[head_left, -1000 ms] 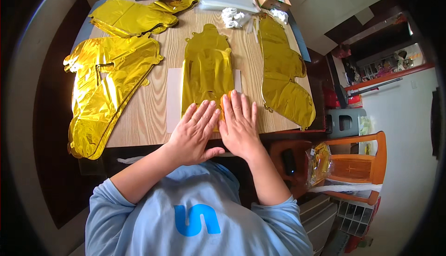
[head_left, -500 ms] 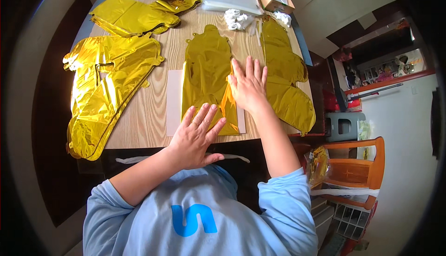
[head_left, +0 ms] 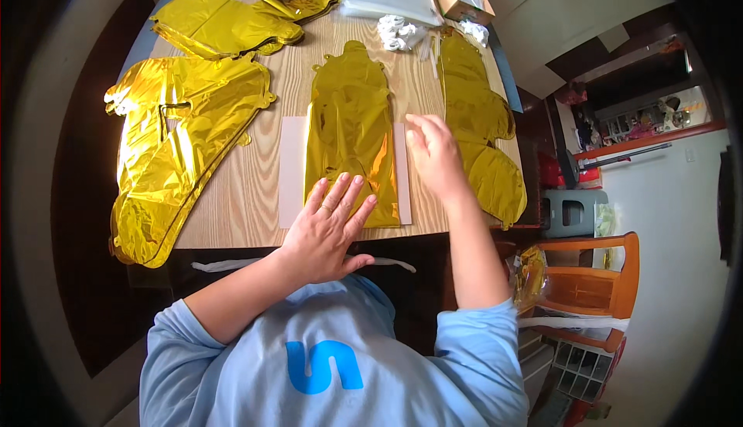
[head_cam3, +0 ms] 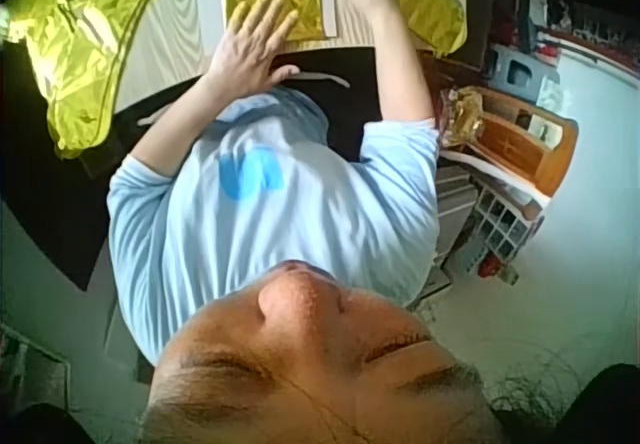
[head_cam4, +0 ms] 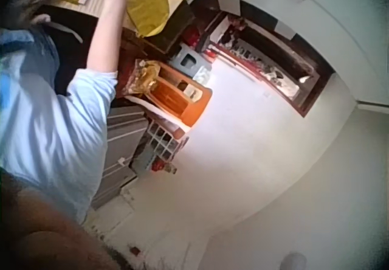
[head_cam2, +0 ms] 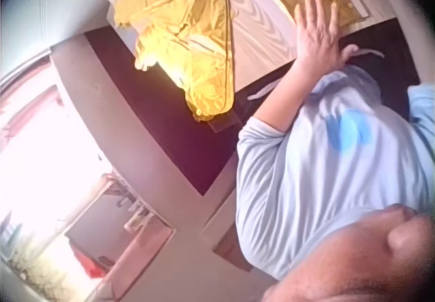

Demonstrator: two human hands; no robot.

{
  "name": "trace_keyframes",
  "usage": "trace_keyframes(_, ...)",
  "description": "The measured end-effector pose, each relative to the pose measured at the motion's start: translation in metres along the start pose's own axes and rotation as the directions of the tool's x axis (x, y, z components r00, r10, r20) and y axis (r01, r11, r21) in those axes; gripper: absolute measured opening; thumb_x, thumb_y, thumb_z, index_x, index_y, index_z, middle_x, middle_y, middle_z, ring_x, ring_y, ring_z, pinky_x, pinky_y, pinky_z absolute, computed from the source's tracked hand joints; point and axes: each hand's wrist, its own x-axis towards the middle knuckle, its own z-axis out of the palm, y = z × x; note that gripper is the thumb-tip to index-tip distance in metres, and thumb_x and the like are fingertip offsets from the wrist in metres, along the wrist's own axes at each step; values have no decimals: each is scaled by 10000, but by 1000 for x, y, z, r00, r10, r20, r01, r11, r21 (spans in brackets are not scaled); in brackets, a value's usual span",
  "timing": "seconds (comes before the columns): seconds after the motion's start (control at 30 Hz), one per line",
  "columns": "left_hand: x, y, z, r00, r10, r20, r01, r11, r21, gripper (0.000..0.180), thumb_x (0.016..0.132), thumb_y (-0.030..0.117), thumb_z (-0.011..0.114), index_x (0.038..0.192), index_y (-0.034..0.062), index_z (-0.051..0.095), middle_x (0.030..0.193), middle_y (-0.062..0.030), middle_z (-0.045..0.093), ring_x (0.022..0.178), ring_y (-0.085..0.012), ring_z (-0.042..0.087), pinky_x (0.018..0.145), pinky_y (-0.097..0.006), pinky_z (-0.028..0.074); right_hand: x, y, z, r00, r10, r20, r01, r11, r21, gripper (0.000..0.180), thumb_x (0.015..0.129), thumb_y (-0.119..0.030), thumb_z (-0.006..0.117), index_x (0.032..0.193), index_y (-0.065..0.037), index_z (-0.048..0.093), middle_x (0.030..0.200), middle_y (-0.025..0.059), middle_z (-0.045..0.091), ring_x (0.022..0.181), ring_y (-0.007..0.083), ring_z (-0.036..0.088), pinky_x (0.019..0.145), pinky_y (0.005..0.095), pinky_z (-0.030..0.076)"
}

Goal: Folding gold foil balloons into squares and placing them into clear plastic packaging with a white card insert.

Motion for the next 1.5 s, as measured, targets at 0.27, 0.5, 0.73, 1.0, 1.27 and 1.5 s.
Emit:
trace_keyframes(0.27, -4, 1, 5, 999, -4, -32, 4, 1000, 8, 894, 931, 632, 533, 1581, 63, 300, 1633, -250, 260, 1528, -425, 216, 1242, -549, 157, 42, 13, -16, 862, 206, 463, -238, 971, 11, 167, 895, -132, 713, 972, 3, 652, 990, 123, 607, 891, 240, 653, 822, 360, 539)
trace_keyframes(0.5, -3, -1, 5, 999, 29, -43, -28, 1000, 10, 881, 907, 562, 615, 1573, 65, 322, 1628, -242, 278, 1520, -421, 242, 1243, -548, 168, 42, 20, -19, 834, 216, 507, -246, 969, -7, 167, 883, -141, 729, 919, -3, 641, 965, 121, 608, 881, 246, 648, 818, 366, 536)
trace_keyframes(0.73, -9, -4, -1, 990, 73, -121, -88, 989, -119, 899, 864, 471, 708, 1557, 33, 336, 1609, -247, 306, 1506, -440, 265, 1232, -560, 192, 9, -1, -21, 969, 123, 216, -91, 984, -153, 205, 917, -193, 720, 916, -16, 616, 922, 145, 604, 848, 298, 645, 762, 396, 525)
trace_keyframes(1.0, -42, -49, -31, 946, -169, -277, 80, 949, -303, 858, 822, 419, 776, 1499, 32, 417, 1557, -268, 364, 1462, -452, 336, 1206, -569, 239, -117, -67, -62, 835, 521, 180, -521, 852, -49, 270, 958, -233, 700, 824, -2, 658, 712, 122, 673, 584, 253, 636, 573, 361, 501)
trace_keyframes(1.27, -29, -46, -26, 988, -42, -147, 22, 991, -129, 868, 834, 469, 748, 1559, 150, 393, 1606, -246, 308, 1480, -464, 301, 1211, -571, 231, -153, -78, -17, 606, 690, 397, -758, 348, 551, 361, 1010, -323, 647, 974, 28, 720, 812, 98, 742, 645, 114, 672, 580, 219, 474)
trace_keyframes(1.5, -11, -32, -22, 979, 160, -128, -171, 982, -81, 846, 817, 400, 762, 1551, 169, 409, 1609, -182, 354, 1491, -391, 330, 1213, -557, 246, -155, -84, -9, 618, 655, 435, -727, 266, 633, 278, 1007, -246, 638, 905, 2, 710, 777, 92, 729, 641, 114, 667, 585, 223, 489)
